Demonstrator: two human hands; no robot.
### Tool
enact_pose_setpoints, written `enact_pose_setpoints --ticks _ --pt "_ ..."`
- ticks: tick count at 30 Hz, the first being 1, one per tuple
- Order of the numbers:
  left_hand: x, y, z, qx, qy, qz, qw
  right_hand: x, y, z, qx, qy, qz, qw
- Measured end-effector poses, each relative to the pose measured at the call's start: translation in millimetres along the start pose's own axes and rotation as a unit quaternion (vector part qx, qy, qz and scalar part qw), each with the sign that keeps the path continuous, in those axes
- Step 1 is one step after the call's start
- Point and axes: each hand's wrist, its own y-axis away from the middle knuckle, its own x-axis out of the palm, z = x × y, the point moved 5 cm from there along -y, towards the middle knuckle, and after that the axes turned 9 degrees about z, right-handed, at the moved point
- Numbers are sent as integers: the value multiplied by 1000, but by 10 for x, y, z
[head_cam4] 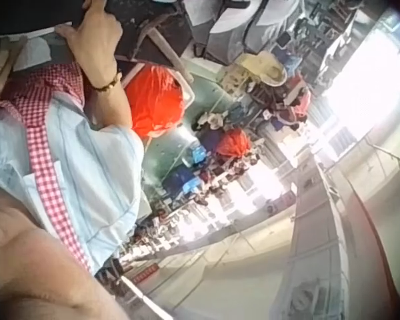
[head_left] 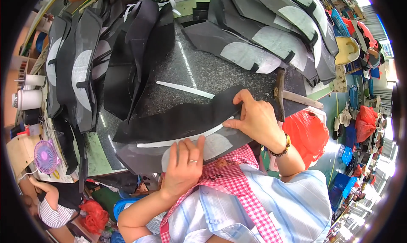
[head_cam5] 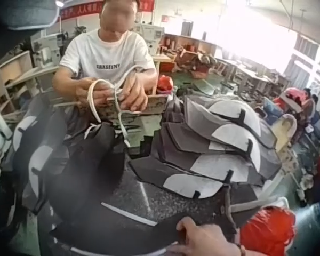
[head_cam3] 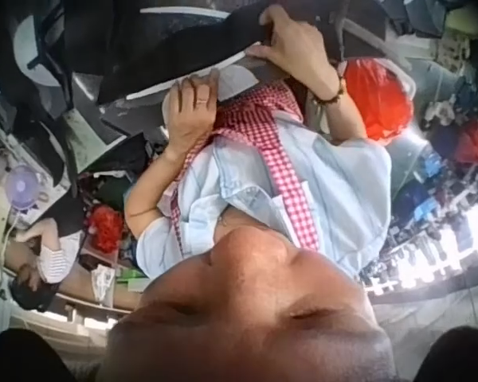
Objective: Applying adhesive strips and hammering shoe upper components at a manufacturing station.
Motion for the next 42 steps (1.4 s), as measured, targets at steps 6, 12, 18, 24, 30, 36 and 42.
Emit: enact_pose_setpoints --ticks 6,12,18,24,30,36,42 --pt "-281 -379 278 -75 290 -34 953 62 12 -132 -55 -75 36 995" --pt "-102 -673 398 -112 391 10 913 255 596 -217 -281 10 -19 959" --pt "-17 -499 160 59 349 -14 935 252 550 -108 -222 108 -57 967" --pt "-90 -500 -207 93 102 -80 987 -16 325 -586 -43 -328 24 943" --pt "-143 -470 -273 101 14 -91 991 -52 432 -164 -286 228 16 931" --pt "-108 -460 -293 90 2 -70 994 -258 416 -69 -266 193 -59 943" --pt "-264 -106 13 80 109 -182 974 257 257 145 -340 -67 106 932"
